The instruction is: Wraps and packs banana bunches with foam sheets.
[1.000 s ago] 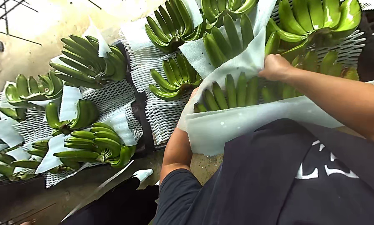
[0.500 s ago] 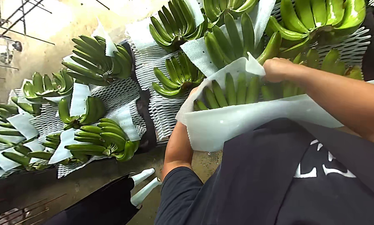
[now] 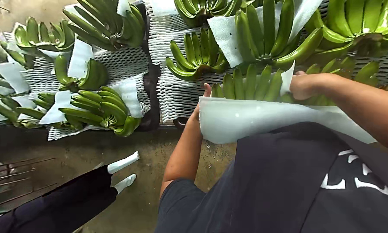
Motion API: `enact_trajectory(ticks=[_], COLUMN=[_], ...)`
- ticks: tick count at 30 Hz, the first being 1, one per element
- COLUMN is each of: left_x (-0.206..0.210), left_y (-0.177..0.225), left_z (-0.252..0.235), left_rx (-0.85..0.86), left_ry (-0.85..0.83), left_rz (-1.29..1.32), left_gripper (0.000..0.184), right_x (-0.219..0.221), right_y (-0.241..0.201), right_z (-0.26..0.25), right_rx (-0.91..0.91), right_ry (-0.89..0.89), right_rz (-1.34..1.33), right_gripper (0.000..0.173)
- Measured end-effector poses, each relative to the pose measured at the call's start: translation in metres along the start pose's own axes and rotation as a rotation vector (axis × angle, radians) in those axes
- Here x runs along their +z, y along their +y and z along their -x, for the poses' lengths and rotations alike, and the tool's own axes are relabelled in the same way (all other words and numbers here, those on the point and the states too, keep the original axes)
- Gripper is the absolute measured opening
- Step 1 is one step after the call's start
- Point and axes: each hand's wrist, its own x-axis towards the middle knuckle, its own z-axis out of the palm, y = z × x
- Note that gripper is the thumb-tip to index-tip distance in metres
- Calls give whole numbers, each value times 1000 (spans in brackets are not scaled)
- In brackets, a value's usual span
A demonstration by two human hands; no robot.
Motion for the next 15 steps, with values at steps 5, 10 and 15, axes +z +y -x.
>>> enact_trajectory(ticks=[5,10,15], left_x=[-15,-32,-46], left_y=[-64,-48,-31], left_z=[-14,-20,-11], left_rx=[370,462,655], left_ry=[305,383,487], left_rz=[-421,-546,-1170], left_gripper=[99,103,92], right_x=[15,-10,22], right_y=[16,2,-4], right_z=[-6,14,9], right_rx=[-109,-281,-461], right_ry=[224,267,709], right_rz=[-84,-285,-249], right_gripper=[7,10,17])
